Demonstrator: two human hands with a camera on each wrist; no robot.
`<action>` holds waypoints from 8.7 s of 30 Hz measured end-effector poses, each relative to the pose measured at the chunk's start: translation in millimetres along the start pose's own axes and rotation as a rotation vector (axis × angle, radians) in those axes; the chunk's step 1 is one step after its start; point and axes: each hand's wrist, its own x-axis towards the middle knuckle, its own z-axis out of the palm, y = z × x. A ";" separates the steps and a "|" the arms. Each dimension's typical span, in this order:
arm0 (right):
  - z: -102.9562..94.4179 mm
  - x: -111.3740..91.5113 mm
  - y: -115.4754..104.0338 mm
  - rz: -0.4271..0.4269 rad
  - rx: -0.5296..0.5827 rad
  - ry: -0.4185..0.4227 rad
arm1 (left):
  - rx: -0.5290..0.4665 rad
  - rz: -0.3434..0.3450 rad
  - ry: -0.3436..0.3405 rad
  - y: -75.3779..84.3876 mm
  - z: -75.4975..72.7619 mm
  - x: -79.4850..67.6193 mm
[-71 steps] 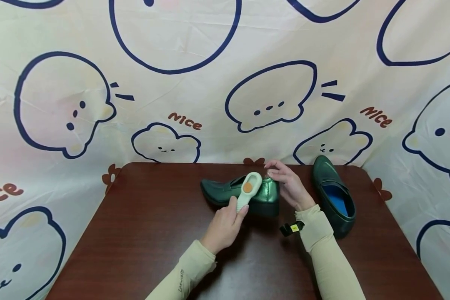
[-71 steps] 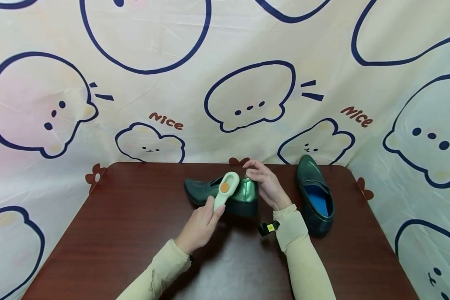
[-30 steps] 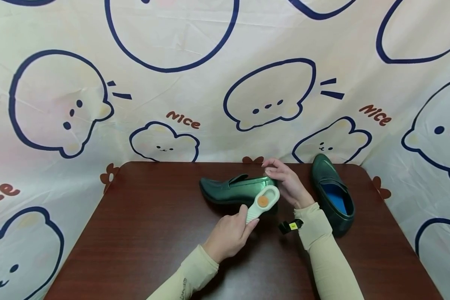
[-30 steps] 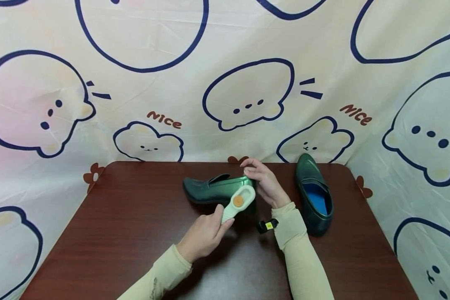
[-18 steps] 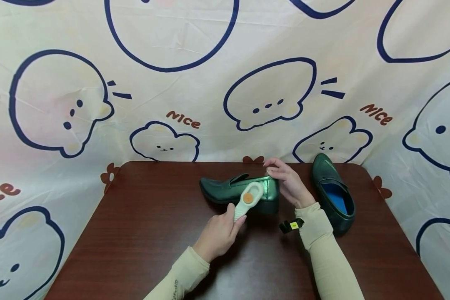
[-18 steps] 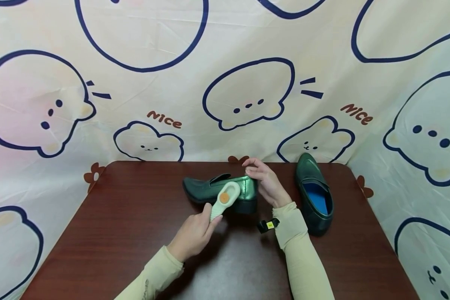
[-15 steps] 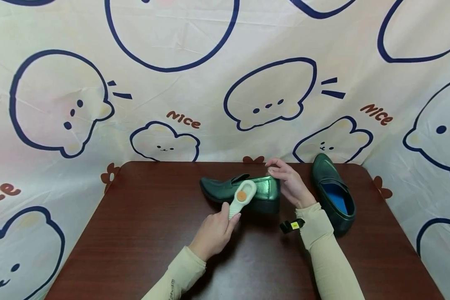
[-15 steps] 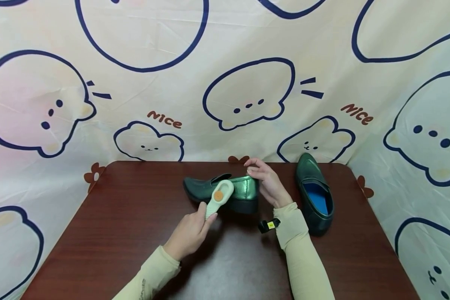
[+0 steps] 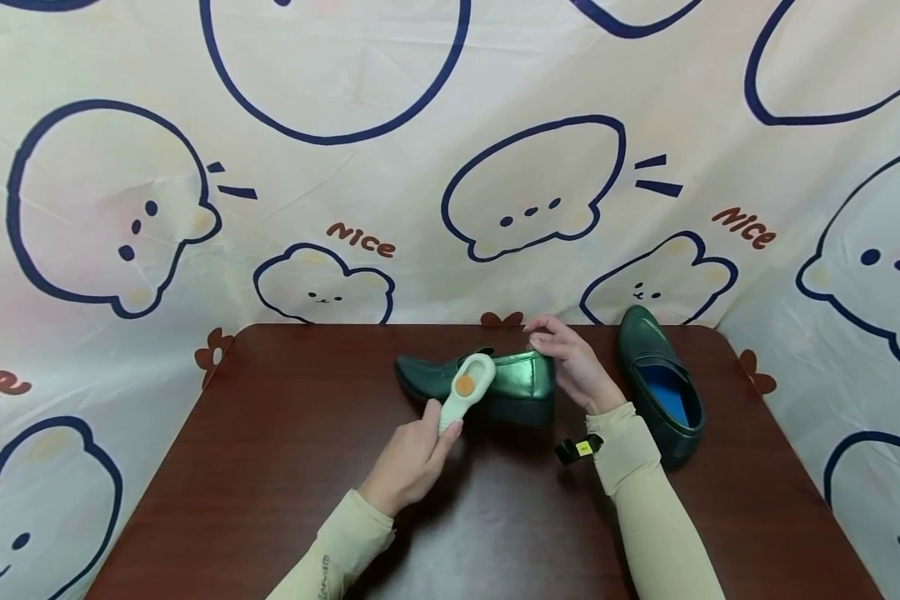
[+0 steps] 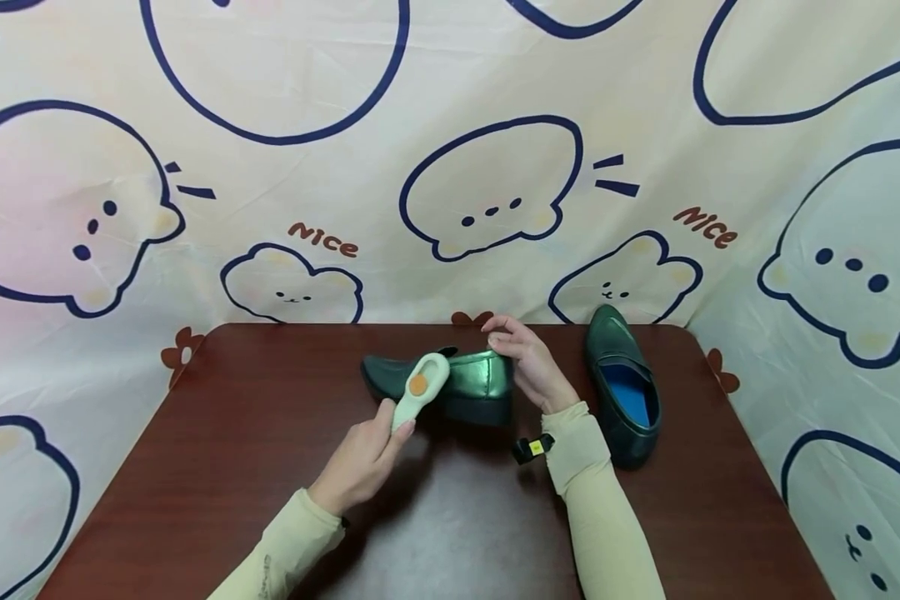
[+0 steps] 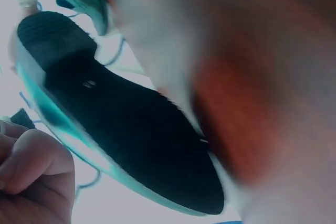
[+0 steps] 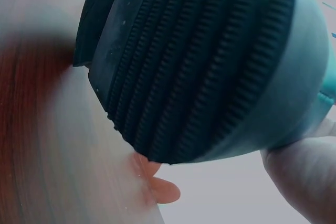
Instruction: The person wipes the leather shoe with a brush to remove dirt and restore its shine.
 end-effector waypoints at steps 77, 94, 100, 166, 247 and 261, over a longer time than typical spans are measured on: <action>-4.9 -6.1 8.7 -0.062 -0.067 -0.082 | 0.077 0.033 -0.051 13.4 14.1 22.9; -1.7 -8.9 6.4 -0.058 -0.076 -0.089 | 0.048 0.065 -0.018 12.5 2.6 11.8; -1.1 -8.2 8.9 -0.061 -0.113 -0.082 | 0.093 0.140 -0.073 22.0 7.1 17.6; -0.4 -7.9 4.4 -0.065 -0.095 -0.115 | 0.232 0.225 -0.055 -1.6 11.1 7.4; -35.6 5.1 30.9 0.049 -0.177 0.324 | 0.149 -0.152 0.006 -20.2 5.6 12.2; -39.4 0.0 27.3 0.032 -0.220 0.331 | 0.028 -0.114 0.048 -12.3 -5.5 18.1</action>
